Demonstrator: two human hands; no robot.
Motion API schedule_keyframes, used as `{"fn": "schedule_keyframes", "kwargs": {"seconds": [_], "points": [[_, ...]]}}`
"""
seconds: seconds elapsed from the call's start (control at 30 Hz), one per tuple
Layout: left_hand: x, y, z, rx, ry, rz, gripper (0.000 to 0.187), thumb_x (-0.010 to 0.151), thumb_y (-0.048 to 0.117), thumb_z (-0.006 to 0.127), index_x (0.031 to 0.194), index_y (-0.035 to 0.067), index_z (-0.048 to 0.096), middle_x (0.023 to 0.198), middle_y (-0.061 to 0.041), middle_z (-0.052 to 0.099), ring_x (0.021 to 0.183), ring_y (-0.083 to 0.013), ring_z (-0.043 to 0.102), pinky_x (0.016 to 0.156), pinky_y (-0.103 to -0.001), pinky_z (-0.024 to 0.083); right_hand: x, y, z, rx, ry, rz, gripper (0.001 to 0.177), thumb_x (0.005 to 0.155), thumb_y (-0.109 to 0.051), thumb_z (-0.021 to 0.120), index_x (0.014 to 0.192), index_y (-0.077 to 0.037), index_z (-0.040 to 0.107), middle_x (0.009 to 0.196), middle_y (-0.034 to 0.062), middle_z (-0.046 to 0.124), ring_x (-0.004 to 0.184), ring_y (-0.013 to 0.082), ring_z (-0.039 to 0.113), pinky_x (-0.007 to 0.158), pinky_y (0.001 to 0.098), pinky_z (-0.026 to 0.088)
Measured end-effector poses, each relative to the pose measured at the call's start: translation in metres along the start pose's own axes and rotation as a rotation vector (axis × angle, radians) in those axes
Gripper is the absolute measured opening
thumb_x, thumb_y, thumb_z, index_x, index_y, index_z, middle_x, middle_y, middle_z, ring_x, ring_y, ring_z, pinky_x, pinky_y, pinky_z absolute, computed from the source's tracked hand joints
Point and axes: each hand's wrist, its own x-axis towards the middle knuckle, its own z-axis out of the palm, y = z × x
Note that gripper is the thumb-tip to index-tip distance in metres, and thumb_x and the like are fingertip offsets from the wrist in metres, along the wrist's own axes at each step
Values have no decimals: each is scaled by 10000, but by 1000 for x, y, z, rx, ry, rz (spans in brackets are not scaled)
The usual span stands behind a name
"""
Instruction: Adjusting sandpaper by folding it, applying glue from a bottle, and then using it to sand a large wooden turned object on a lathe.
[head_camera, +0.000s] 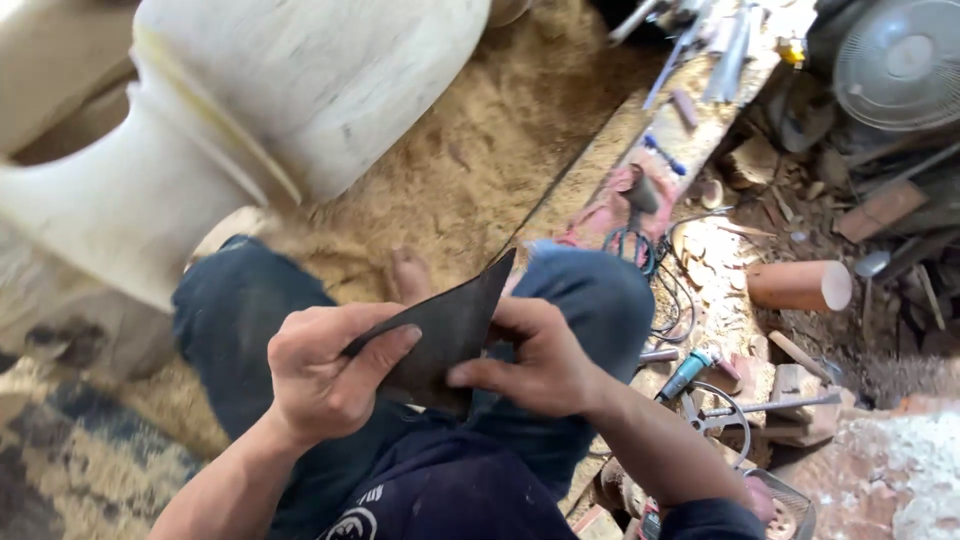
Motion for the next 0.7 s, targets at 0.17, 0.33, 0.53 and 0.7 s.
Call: {"fn": "schedule_keyframes", "kwargs": {"seconds": [0.17, 0.33, 0.53, 0.7], "points": [[12, 14, 15, 74, -73, -55, 113, 770, -24, 735, 883, -29, 738, 640, -67, 703, 460, -132, 567, 454, -237, 449, 14, -46, -9, -231, -18, 274, 115, 845, 29, 788, 941, -8, 738, 803, 22, 733, 680, 92, 634, 616, 235, 528], [27, 7, 22, 52, -90, 71, 159, 739, -46, 753, 889, -18, 709, 809, -109, 755, 575, -162, 658, 533, -247, 514, 33, -70, -15, -393, -71, 104, 196, 834, 80, 727, 989, -38, 740, 765, 15, 692, 626, 119, 582, 574, 244, 468], [48, 1, 22, 212, -135, 455, 197, 708, 3, 723, 904, 16, 738, 951, -104, 731, 872, -282, 726, 791, -372, 626, 48, -67, -30, -810, -170, -486, 184, 830, -30, 681, 1004, 23, 704, 987, 114, 747, 871, 280, 744, 812, 389, 573], [54, -2, 22, 168, -197, 556, 187, 752, 64, 672, 914, 64, 764, 974, -32, 764, 943, -244, 712, 870, -358, 617, 53, -73, -31, -964, -216, -746, 463, 1045, -268, 402, 920, 19, 744, 1003, 169, 775, 913, 286, 774, 911, 423, 626]]}}
